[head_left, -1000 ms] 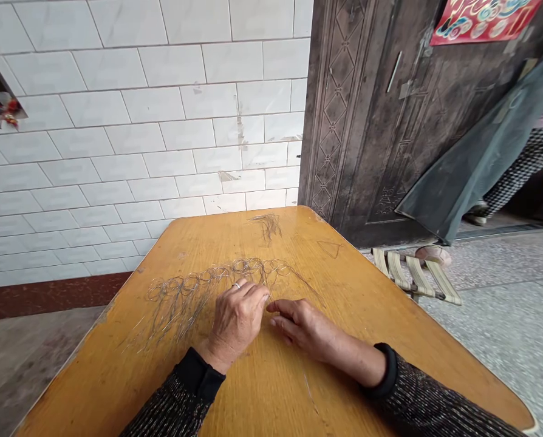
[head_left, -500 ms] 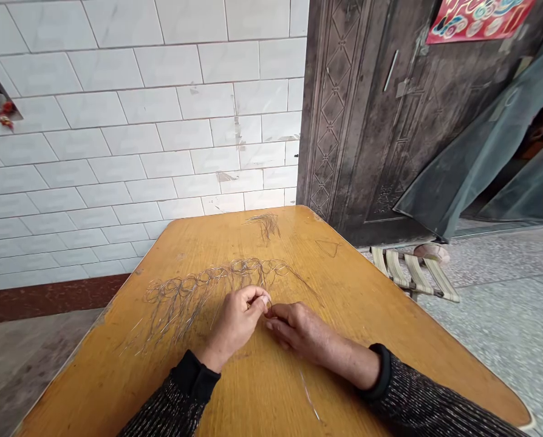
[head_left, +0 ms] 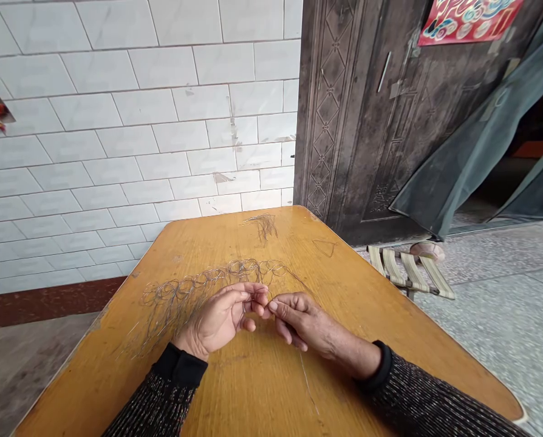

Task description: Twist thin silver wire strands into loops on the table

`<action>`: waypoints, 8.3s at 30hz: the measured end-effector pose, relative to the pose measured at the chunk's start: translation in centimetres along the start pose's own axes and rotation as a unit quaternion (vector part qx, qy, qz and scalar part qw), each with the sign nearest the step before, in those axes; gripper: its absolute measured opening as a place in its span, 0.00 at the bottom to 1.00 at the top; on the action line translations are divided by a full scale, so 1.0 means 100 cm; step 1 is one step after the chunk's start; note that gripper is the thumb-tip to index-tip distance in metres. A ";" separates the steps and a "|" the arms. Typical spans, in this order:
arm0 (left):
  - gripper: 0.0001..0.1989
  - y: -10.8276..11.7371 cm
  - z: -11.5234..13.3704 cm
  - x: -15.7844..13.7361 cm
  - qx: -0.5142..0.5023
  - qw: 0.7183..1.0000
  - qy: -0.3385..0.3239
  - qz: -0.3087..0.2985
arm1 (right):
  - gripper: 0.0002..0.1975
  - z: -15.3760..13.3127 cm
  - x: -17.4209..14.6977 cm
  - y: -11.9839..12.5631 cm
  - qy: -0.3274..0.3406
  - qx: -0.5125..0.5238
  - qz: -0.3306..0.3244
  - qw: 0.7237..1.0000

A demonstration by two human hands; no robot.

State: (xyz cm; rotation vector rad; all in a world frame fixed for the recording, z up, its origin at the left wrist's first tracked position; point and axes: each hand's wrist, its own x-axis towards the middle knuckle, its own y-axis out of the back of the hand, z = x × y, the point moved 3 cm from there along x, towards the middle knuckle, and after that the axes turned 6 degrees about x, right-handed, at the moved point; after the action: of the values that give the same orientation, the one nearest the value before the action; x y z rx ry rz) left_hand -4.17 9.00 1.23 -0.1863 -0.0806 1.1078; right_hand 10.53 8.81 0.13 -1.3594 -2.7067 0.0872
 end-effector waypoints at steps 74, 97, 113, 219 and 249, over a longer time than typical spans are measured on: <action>0.14 -0.010 -0.014 0.013 -0.024 0.973 -0.109 0.204 | 0.17 0.018 0.001 -0.015 -0.049 0.002 -0.057 0.997; 0.14 0.007 -0.008 0.019 -0.164 0.934 -0.154 0.278 | 0.19 0.025 0.001 -0.028 -0.073 0.057 -0.002 0.996; 0.10 0.019 0.001 0.017 -0.178 0.918 -0.181 0.305 | 0.18 0.021 -0.007 -0.029 -0.053 -0.023 -0.053 0.997; 0.09 -0.007 0.023 -0.013 0.715 0.654 -0.228 0.097 | 0.07 -0.015 -0.005 0.024 0.185 -0.510 0.145 0.827; 0.09 0.004 0.034 -0.016 0.755 0.541 -0.258 0.265 | 0.18 0.001 0.000 0.023 -0.006 -0.173 0.051 0.983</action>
State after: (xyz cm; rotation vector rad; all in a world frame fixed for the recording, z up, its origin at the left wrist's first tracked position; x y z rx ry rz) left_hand -5.79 8.17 4.57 1.8326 0.4635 1.4339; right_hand 12.33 10.13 -0.22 -1.5876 -2.7516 -0.3876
